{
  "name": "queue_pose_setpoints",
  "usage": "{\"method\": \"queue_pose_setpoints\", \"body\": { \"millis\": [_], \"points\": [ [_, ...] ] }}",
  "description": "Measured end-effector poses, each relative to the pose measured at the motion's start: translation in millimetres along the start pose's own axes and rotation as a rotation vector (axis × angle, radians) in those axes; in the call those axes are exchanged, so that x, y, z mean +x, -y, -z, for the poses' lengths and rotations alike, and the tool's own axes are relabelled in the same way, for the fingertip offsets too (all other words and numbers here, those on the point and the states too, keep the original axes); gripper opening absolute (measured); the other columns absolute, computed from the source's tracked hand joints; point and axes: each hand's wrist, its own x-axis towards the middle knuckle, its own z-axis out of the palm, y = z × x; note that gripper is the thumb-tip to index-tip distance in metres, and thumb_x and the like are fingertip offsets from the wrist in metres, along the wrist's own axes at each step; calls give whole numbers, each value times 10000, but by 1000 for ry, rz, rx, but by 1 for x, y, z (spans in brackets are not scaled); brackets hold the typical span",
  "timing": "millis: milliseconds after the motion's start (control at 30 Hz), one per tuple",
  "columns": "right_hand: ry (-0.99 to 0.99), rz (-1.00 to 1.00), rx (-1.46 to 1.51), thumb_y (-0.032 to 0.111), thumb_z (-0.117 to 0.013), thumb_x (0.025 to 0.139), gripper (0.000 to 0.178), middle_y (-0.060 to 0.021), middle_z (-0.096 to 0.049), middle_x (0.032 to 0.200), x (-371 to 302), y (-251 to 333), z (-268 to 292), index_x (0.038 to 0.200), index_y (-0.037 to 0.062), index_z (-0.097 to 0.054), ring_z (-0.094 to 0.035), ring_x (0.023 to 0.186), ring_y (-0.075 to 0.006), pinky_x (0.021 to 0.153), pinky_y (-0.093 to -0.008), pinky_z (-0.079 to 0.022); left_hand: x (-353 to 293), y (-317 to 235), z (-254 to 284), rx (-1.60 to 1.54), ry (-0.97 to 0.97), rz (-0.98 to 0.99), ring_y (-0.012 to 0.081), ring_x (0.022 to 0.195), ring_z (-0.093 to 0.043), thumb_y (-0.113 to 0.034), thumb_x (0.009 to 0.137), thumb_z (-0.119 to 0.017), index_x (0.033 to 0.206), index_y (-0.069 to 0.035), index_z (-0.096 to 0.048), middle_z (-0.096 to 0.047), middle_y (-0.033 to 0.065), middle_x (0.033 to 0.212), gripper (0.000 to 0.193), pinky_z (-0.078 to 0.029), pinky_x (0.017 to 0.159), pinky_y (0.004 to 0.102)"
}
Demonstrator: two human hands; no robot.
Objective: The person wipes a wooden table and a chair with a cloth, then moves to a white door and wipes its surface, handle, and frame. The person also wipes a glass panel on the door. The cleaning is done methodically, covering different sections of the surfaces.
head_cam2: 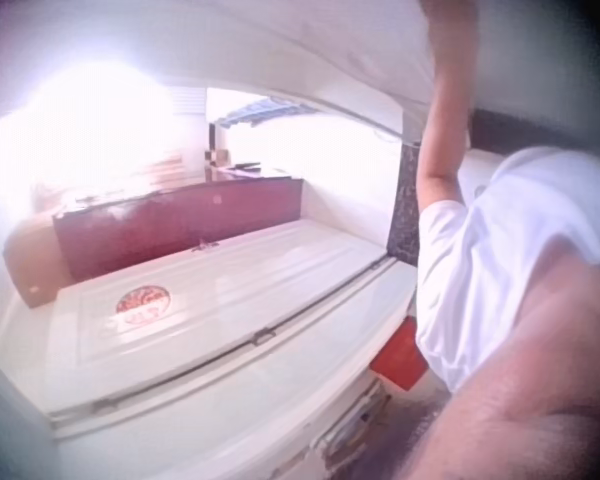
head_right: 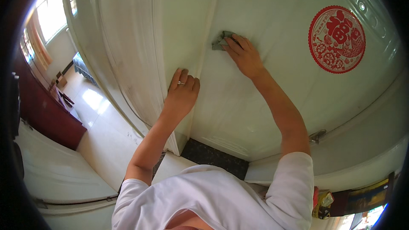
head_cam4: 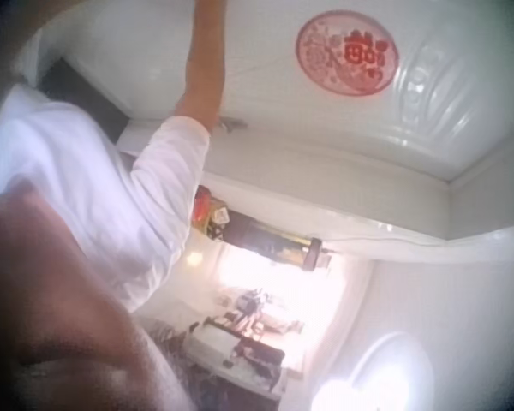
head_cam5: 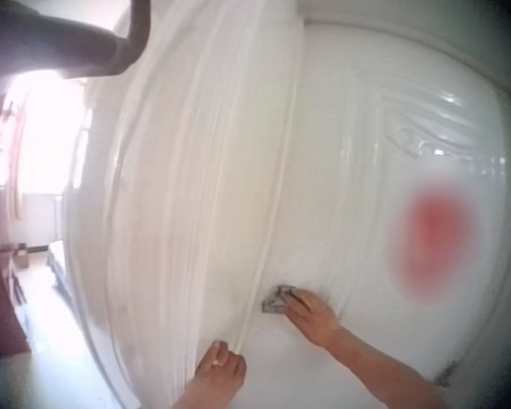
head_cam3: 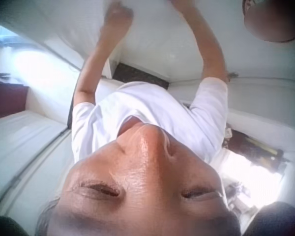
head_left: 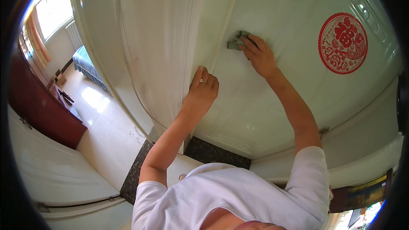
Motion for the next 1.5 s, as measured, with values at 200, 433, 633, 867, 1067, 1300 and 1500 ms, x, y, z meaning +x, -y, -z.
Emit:
{"method": "queue_pose_setpoints", "body": {
  "millis": [200,433,633,867,1067,1300,1500],
  "points": [
    [71,-39,66,65,-641,820,323,-46,-575,1331,-38,15,-2,1137,82,-698,-464,1290,-284,1067,-445,-446,-1,2,-2,10,9,-12,291,1137,-570,-77,792,-596,998,-9,-659,-629,111,955,226,-287,1180,454],
    [74,-100,41,79,-640,839,290,-31,-547,1400,-24,23,-5,1120,89,-710,-446,1318,-275,1135,-457,-360,1,-5,-3,-47,27,6,286,1139,-572,-59,799,-589,1005,-9,-660,-634,115,956,224,-279,1183,458],
    [118,-78,16,97,-648,850,305,-20,-556,1397,-50,21,-5,1151,93,-699,-446,1324,-262,1128,-448,-372,-3,1,-5,-45,11,8,279,1132,-577,-63,802,-589,1015,-11,-665,-633,108,945,232,-260,1189,455],
    [52,-153,-23,100,-664,839,296,-20,-586,1359,3,34,-2,1130,95,-716,-462,1312,-258,1102,-450,-404,-1,-1,1,-30,34,0,275,1117,-579,-54,799,-591,1005,-18,-652,-613,98,920,218,-258,1196,445],
    [65,-199,-20,16,-640,803,386,4,-567,1386,-33,35,-8,1171,115,-695,-467,1307,-259,1091,-464,-414,-3,1,2,35,24,-23,269,1114,-583,-69,792,-597,1000,-26,-653,-613,92,913,219,-267,1192,441],
    [99,-204,-54,79,-677,825,279,-18,-585,1364,-20,37,-1,1098,108,-722,-484,1288,-262,1085,-465,-411,-3,1,0,-13,62,-7,257,1057,-605,-65,778,-618,1001,-37,-656,-603,76,864,228,-269,1191,434],
    [35,-193,-58,89,-678,843,250,-8,-566,1392,-30,35,-5,1090,101,-719,-483,1286,-262,1083,-469,-409,-3,-2,-3,48,-4,-6,232,985,-612,-68,787,-621,993,-46,-653,-590,58,849,209,-268,1188,437]
  ]
}}
